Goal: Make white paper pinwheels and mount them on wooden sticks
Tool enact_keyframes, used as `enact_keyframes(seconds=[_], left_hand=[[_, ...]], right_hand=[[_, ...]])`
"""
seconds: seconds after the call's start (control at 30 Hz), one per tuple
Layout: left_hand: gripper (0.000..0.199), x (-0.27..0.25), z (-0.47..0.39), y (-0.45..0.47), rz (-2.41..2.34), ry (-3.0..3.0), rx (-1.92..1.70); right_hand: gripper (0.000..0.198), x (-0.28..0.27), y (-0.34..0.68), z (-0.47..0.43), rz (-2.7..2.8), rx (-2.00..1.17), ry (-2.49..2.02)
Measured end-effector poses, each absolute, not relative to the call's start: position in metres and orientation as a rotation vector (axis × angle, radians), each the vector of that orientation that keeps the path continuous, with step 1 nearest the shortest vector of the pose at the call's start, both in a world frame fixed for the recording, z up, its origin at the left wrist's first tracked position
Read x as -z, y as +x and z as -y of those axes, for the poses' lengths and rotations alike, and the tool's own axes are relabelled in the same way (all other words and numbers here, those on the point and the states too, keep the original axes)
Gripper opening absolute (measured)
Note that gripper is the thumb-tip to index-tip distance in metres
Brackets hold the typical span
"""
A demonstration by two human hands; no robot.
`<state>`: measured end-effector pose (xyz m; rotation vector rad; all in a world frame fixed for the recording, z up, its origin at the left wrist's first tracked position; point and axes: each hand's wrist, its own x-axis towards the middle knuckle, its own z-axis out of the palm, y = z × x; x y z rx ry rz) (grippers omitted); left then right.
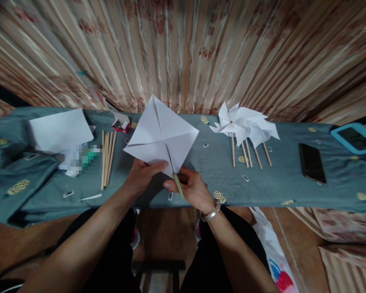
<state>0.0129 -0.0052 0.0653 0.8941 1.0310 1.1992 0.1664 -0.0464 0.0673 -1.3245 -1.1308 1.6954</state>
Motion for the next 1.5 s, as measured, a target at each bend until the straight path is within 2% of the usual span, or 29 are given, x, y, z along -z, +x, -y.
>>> enact_keyframes(seconds=[0.2, 0.57, 0.8, 1.17, 1.27, 1.4, 1.5], left_hand=[[0.018, -0.063, 0.005, 0.012, -1.033, 0.929, -1.199], [0.019, -0.066, 0.006, 0.013, -1.024, 0.908, -1.216], [0.014, -0.066, 0.005, 0.011, -1.037, 0.929, -1.186], [0.033, -0.060, -0.021, -0.019, -1.007, 0.801, -1.394], [0.029, -0.059, -0.021, -0.025, -1.032, 0.810, -1.350], [0.029, -0.057, -0.010, -0.020, -1.009, 0.810, -1.157], [0.030, -0.057, -0.001, -0.013, -0.961, 0.809, -1.005]], right_hand=[[0.061, -0.070, 0.165, 0.045, 1.091, -1.703, -1.359], [0.050, -0.066, 0.165, 0.046, 1.133, -1.651, -1.357], [0.053, -0.070, 0.163, 0.046, 1.096, -1.724, -1.337], [0.052, -0.068, 0.185, 0.054, 1.389, -1.890, -1.333], [0.050, -0.070, 0.203, 0.050, 1.371, -1.719, -1.386], [0.047, -0.070, 0.222, 0.037, 1.186, -1.190, -1.476], [0.052, -0.069, 0.230, 0.026, 1.140, -0.952, -1.481]])
